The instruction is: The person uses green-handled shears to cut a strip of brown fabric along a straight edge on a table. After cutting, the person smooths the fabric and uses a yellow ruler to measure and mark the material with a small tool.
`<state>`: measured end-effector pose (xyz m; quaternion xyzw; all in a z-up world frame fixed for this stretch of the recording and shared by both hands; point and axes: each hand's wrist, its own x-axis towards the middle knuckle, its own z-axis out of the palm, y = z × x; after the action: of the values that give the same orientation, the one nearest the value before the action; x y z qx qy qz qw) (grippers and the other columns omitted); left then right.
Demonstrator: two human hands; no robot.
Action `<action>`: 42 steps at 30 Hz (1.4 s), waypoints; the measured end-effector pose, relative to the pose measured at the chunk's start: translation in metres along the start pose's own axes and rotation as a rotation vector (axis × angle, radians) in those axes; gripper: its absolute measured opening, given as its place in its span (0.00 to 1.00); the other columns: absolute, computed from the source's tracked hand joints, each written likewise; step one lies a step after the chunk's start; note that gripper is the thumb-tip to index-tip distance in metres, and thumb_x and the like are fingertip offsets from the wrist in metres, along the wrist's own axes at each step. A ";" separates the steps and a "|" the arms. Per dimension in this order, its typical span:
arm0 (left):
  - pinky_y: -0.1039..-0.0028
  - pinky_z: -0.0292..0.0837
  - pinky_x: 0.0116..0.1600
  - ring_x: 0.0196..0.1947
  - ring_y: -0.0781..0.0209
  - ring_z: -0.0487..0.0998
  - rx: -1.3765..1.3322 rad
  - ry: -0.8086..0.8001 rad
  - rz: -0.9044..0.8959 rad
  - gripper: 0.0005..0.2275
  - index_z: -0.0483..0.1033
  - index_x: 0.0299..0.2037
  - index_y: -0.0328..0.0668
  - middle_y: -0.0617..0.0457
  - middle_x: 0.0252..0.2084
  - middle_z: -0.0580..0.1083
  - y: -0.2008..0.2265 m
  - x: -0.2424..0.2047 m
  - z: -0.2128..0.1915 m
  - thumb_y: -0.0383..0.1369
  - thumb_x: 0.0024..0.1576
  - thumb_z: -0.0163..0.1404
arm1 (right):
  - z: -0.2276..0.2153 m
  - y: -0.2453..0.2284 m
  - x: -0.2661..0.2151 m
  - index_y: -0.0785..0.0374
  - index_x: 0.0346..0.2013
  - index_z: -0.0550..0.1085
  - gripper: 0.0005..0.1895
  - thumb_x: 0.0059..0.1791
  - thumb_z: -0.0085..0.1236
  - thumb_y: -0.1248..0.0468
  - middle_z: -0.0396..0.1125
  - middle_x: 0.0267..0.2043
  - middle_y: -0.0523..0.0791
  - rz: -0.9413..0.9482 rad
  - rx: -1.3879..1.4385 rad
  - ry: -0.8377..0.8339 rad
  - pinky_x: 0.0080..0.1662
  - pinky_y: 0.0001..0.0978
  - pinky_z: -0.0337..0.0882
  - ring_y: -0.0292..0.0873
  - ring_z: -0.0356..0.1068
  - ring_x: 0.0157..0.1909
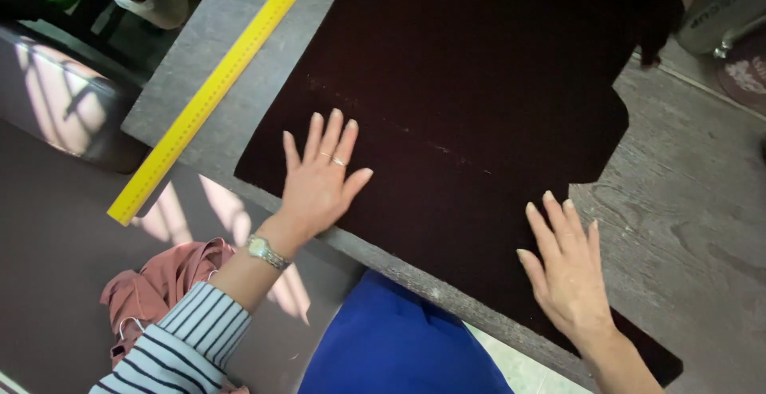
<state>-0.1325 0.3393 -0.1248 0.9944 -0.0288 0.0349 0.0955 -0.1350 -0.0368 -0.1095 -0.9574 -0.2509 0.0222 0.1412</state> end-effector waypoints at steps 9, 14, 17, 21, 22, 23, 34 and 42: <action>0.40 0.55 0.55 0.59 0.38 0.60 0.095 0.196 -0.143 0.25 0.61 0.61 0.34 0.37 0.60 0.61 -0.090 -0.009 -0.012 0.42 0.57 0.48 | -0.006 0.059 -0.026 0.61 0.58 0.65 0.23 0.49 0.47 0.59 0.58 0.62 0.50 0.098 0.046 0.061 0.62 0.56 0.50 0.54 0.54 0.65; 0.54 0.62 0.48 0.43 0.37 0.70 0.046 0.198 -0.333 0.23 0.73 0.47 0.35 0.37 0.42 0.71 -0.136 -0.008 -0.011 0.47 0.53 0.60 | -0.039 0.079 -0.041 0.58 0.39 0.75 0.15 0.44 0.57 0.53 0.68 0.42 0.42 0.435 0.185 -0.123 0.51 0.33 0.65 0.41 0.66 0.48; 0.61 0.68 0.39 0.37 0.49 0.76 -0.260 -0.060 -0.623 0.17 0.75 0.41 0.40 0.46 0.37 0.76 -0.125 0.000 -0.032 0.43 0.51 0.62 | -0.039 0.082 -0.048 0.55 0.38 0.76 0.19 0.39 0.62 0.49 0.68 0.43 0.41 0.517 0.193 -0.340 0.48 0.31 0.71 0.39 0.68 0.43; 0.67 0.65 0.35 0.29 0.59 0.73 -0.291 -0.155 -0.667 0.10 0.77 0.30 0.45 0.53 0.27 0.75 -0.123 0.004 -0.035 0.41 0.53 0.59 | -0.025 0.085 -0.057 0.53 0.28 0.75 0.07 0.41 0.64 0.56 0.67 0.36 0.37 0.425 0.252 -0.312 0.44 0.27 0.68 0.36 0.67 0.36; 0.66 0.65 0.36 0.29 0.58 0.73 -0.283 -0.159 -0.683 0.10 0.77 0.31 0.45 0.53 0.27 0.75 -0.121 0.005 -0.036 0.42 0.53 0.59 | -0.022 0.085 -0.058 0.53 0.25 0.74 0.07 0.42 0.63 0.58 0.66 0.33 0.37 0.408 0.287 -0.282 0.42 0.26 0.66 0.36 0.66 0.33; 0.66 0.65 0.36 0.29 0.58 0.73 -0.282 -0.160 -0.684 0.10 0.77 0.31 0.45 0.53 0.27 0.75 -0.115 0.006 -0.043 0.42 0.53 0.59 | -0.027 0.079 -0.056 0.53 0.25 0.74 0.07 0.42 0.63 0.58 0.66 0.33 0.37 0.408 0.288 -0.283 0.42 0.26 0.66 0.36 0.66 0.33; 0.72 0.60 0.33 0.28 0.63 0.66 -0.536 -0.126 -0.745 0.12 0.70 0.38 0.46 0.56 0.28 0.67 -0.113 0.001 -0.053 0.36 0.53 0.62 | -0.031 0.074 -0.053 0.54 0.24 0.69 0.10 0.43 0.63 0.64 0.63 0.20 0.37 0.528 0.324 -0.364 0.31 0.26 0.60 0.34 0.56 0.22; 0.63 0.63 0.36 0.31 0.54 0.70 -0.255 -0.009 -0.594 0.14 0.70 0.42 0.43 0.49 0.32 0.70 -0.149 -0.018 -0.037 0.36 0.52 0.62 | -0.052 0.083 -0.048 0.49 0.35 0.71 0.15 0.41 0.64 0.50 0.68 0.35 0.36 0.542 0.015 -0.542 0.35 0.24 0.70 0.33 0.67 0.30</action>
<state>-0.1433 0.4929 -0.1177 0.9395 0.2582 -0.0027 0.2250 -0.1317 -0.1431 -0.0849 -0.9473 -0.0166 0.3130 0.0658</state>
